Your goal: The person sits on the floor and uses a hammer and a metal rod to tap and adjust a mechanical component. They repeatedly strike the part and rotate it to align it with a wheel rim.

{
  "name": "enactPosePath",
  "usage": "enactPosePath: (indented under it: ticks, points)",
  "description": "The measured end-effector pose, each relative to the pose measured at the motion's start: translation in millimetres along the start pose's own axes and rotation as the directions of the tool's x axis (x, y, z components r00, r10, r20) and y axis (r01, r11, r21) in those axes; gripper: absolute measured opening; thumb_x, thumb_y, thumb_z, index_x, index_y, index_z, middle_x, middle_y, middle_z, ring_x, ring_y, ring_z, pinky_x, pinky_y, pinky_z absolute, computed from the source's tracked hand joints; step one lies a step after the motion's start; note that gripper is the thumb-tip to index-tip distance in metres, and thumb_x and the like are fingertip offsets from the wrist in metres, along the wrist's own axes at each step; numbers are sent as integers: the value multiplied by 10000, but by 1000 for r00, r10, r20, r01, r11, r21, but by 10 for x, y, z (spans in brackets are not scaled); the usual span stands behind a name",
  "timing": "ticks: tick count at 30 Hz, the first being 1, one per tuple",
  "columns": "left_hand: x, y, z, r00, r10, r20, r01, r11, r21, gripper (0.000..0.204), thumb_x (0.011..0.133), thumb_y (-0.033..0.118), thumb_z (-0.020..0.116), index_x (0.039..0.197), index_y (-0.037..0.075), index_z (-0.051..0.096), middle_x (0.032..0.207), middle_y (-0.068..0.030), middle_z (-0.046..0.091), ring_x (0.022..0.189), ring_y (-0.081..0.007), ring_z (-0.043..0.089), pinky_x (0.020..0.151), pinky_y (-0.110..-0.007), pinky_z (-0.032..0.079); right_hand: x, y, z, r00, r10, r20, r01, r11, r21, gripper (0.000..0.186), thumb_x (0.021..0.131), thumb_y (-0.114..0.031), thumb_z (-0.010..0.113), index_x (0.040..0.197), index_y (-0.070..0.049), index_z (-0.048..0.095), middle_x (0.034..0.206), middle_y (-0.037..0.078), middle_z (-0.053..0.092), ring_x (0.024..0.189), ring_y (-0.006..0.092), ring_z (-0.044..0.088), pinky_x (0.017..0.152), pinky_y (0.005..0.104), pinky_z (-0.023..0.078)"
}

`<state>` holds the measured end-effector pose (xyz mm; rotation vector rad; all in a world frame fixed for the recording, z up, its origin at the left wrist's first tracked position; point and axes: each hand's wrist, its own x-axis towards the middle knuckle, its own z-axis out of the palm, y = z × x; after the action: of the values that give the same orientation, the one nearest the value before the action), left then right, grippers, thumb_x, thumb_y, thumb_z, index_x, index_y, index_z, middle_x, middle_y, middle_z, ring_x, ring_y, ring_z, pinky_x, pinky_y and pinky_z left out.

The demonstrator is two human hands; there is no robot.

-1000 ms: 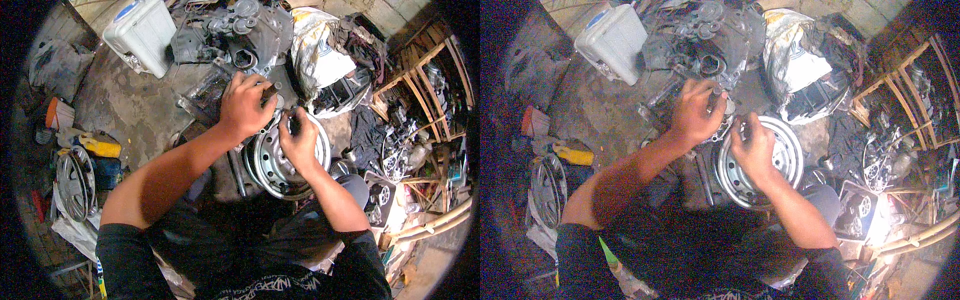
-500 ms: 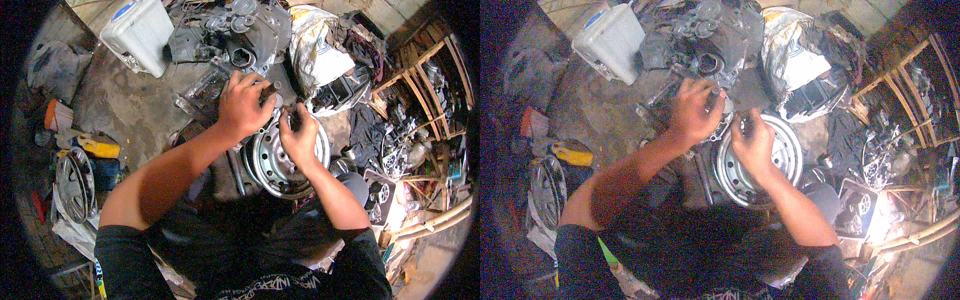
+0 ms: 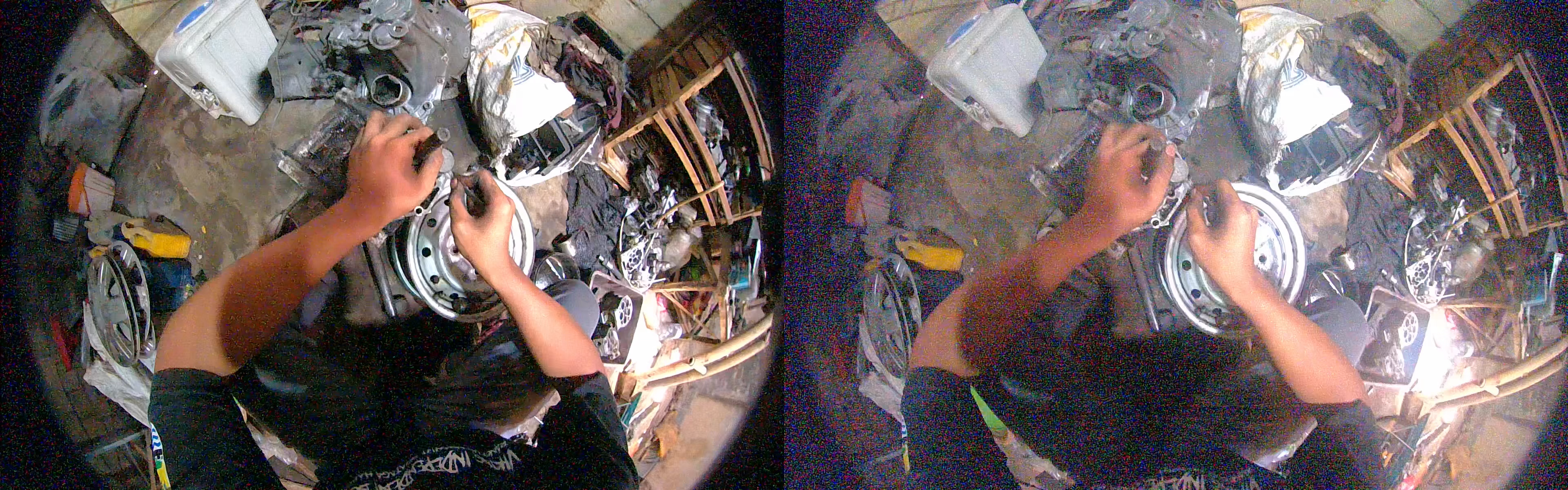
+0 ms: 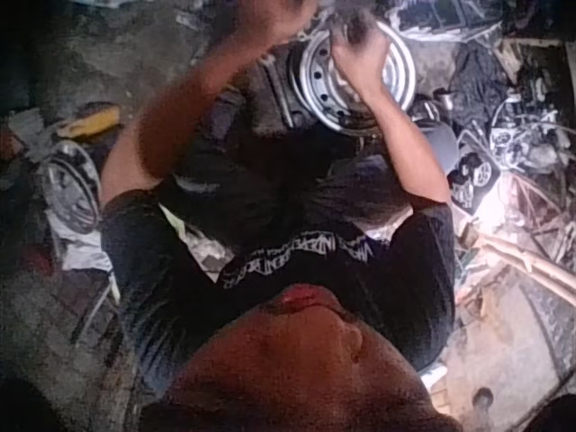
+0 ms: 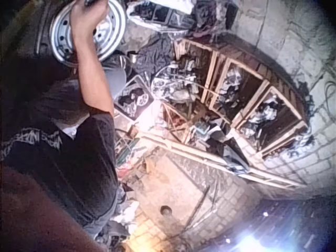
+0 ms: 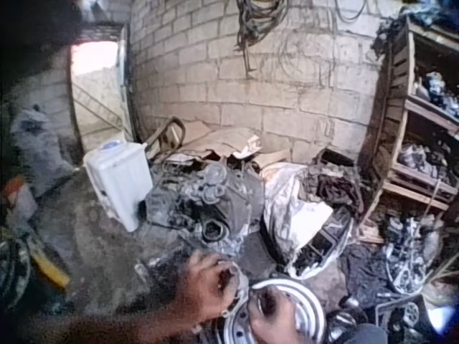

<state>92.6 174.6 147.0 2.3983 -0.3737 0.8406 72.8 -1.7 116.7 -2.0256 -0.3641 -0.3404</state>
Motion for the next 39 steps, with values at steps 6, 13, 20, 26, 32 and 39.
enactPosePath:
  ticks: [6,13,20,26,32,39]
  points:
    - [0,9,12,1000,17,-21,-17,1000,13,237,942,234,643,942,6,708,998,-166,693,949,-411,604,866,-495,496,-121,-95,-35,998,-51,38,51,999,5,96,849,-44,699,897,4,631,690,217,663,577,357,676,557,432,507]
    - [-7,-30,9,994,-60,-93,65,997,48,236,956,219,642,905,-8,678,941,-219,673,907,-458,608,842,-534,492,137,-27,-69,1000,-9,5,10,999,-41,116,882,-48,677,969,18,638,834,248,697,755,420,702,667,448,535]
    - [9,-45,-27,997,-52,-59,53,999,9,233,957,218,636,884,1,679,920,-214,666,886,-446,597,816,-534,483,179,5,-158,990,-19,143,13,999,44,127,884,-1,633,997,11,690,938,191,733,921,327,725,837,388,541]
    - [9,-25,-45,995,-94,-30,93,995,-21,248,956,230,637,869,6,696,945,-206,667,914,-437,590,821,-526,478,232,-35,-186,990,-13,137,-6,990,138,134,920,-8,626,1050,7,654,945,180,726,912,306,731,809,384,540]
    - [14,-34,-52,995,-98,6,98,995,-7,249,942,247,664,875,9,700,966,-204,666,937,-427,580,818,-514,477,252,-12,-164,979,20,204,-51,988,148,119,937,-15,640,1049,20,623,956,210,722,890,374,726,784,428,543]
    - [-3,-69,-23,996,-85,-32,85,996,6,188,872,234,697,840,52,730,937,-123,676,912,-384,599,804,-485,503,192,-45,-158,955,-70,287,87,995,-46,92,926,-56,640,973,20,661,854,257,687,816,444,695,738,480,535]
